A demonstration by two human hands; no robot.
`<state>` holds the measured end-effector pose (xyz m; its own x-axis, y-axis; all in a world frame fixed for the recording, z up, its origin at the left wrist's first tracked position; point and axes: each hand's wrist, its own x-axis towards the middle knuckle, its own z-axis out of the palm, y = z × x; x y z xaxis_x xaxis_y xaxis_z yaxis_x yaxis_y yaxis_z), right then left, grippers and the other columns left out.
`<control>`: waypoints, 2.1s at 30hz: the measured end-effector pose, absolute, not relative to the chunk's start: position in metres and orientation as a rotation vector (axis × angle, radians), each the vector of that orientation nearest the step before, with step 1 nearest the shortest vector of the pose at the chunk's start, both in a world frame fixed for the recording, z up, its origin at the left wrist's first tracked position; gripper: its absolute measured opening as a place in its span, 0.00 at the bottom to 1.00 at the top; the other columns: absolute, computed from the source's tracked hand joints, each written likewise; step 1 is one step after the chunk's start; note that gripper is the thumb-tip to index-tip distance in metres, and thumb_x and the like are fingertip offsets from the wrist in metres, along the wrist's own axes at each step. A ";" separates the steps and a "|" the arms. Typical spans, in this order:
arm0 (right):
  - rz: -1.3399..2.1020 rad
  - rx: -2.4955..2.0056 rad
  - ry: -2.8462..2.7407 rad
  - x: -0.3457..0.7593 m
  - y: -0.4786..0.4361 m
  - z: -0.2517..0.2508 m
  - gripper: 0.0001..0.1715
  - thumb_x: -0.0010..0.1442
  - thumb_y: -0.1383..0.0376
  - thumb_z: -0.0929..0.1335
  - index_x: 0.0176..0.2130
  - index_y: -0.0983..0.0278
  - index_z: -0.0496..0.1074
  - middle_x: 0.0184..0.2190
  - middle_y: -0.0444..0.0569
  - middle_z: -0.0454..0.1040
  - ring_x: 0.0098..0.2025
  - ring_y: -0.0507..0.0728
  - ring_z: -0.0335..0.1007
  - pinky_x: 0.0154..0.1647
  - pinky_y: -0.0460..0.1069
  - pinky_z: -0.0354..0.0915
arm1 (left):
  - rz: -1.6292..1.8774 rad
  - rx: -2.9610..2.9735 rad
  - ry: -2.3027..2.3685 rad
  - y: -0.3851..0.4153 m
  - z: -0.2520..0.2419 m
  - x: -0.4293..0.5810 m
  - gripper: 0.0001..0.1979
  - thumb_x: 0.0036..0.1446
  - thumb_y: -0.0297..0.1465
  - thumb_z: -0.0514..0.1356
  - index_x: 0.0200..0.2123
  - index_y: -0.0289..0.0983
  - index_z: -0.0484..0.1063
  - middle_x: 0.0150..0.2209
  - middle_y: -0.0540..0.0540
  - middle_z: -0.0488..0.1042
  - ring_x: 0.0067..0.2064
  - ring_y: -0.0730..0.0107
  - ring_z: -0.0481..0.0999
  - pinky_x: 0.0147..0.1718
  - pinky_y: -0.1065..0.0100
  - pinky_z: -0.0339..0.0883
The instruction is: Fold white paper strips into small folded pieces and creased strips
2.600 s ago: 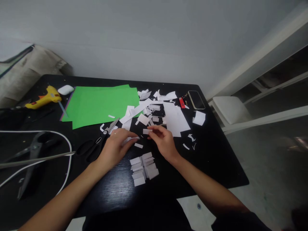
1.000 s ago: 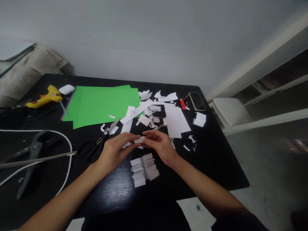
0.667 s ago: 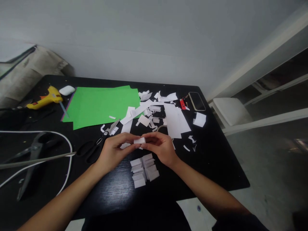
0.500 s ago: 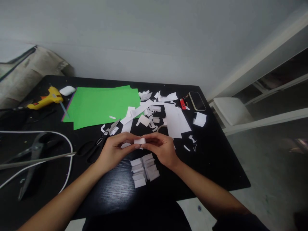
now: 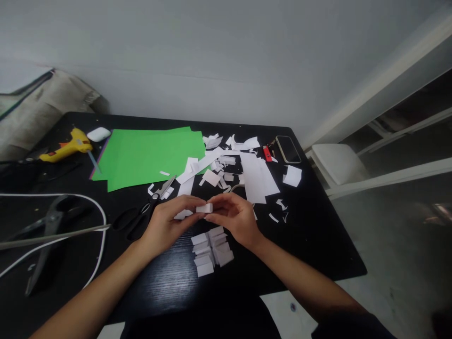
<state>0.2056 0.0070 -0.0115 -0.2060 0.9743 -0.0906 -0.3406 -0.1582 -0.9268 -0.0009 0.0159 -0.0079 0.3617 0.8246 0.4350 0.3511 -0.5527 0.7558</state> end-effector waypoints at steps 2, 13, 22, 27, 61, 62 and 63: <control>1.683 -0.919 -0.917 0.207 0.009 -0.012 0.21 0.46 0.64 0.84 0.39 0.60 0.78 0.36 0.42 0.81 0.40 0.53 0.81 0.48 0.50 0.79 | 1.160 2.092 1.020 0.015 -0.007 0.000 0.10 0.64 0.29 0.67 0.48 0.38 0.79 0.43 0.46 0.83 0.40 0.70 0.83 0.42 0.70 0.78; 1.486 -1.072 -1.209 0.207 0.008 -0.015 0.09 0.55 0.61 0.79 0.35 0.61 0.81 0.30 0.43 0.81 0.32 0.52 0.78 0.37 0.47 0.74 | 1.167 2.360 0.971 0.009 -0.013 0.002 0.14 0.66 0.24 0.64 0.54 0.38 0.74 0.47 0.43 0.80 0.46 0.68 0.81 0.46 0.68 0.77; 1.148 -1.090 -1.454 0.209 0.006 -0.020 0.03 0.60 0.64 0.77 0.37 0.59 0.84 0.35 0.46 0.85 0.35 0.56 0.82 0.38 0.49 0.74 | 0.908 2.164 1.106 0.011 -0.004 -0.002 0.09 0.68 0.33 0.62 0.49 0.38 0.76 0.35 0.50 0.79 0.35 0.71 0.80 0.34 0.72 0.74; 1.237 -1.093 -1.417 0.208 0.007 -0.021 0.07 0.59 0.60 0.77 0.38 0.60 0.83 0.35 0.47 0.85 0.36 0.57 0.82 0.39 0.50 0.76 | 0.960 2.106 1.086 0.014 -0.008 -0.003 0.06 0.69 0.33 0.61 0.44 0.39 0.78 0.36 0.50 0.82 0.36 0.71 0.82 0.35 0.73 0.74; 1.070 -1.108 -1.614 0.209 0.011 -0.025 0.07 0.67 0.59 0.73 0.42 0.59 0.81 0.37 0.48 0.84 0.38 0.57 0.81 0.42 0.52 0.76 | 0.946 2.210 1.113 0.016 -0.016 0.000 0.07 0.71 0.34 0.59 0.46 0.39 0.76 0.37 0.48 0.82 0.36 0.68 0.83 0.35 0.69 0.76; 0.997 -1.117 -1.665 0.209 0.012 -0.026 0.06 0.67 0.60 0.72 0.42 0.59 0.80 0.38 0.49 0.83 0.40 0.58 0.81 0.44 0.53 0.76 | 0.939 2.228 1.122 0.017 -0.017 0.001 0.08 0.71 0.34 0.59 0.47 0.38 0.76 0.38 0.47 0.82 0.36 0.67 0.83 0.35 0.68 0.76; 0.905 -1.123 -1.726 0.210 0.013 -0.028 0.05 0.67 0.62 0.72 0.42 0.59 0.80 0.40 0.50 0.83 0.42 0.59 0.80 0.47 0.54 0.76 | 0.934 2.250 1.131 0.018 -0.017 0.001 0.09 0.71 0.34 0.58 0.48 0.38 0.76 0.39 0.46 0.82 0.38 0.66 0.83 0.37 0.67 0.77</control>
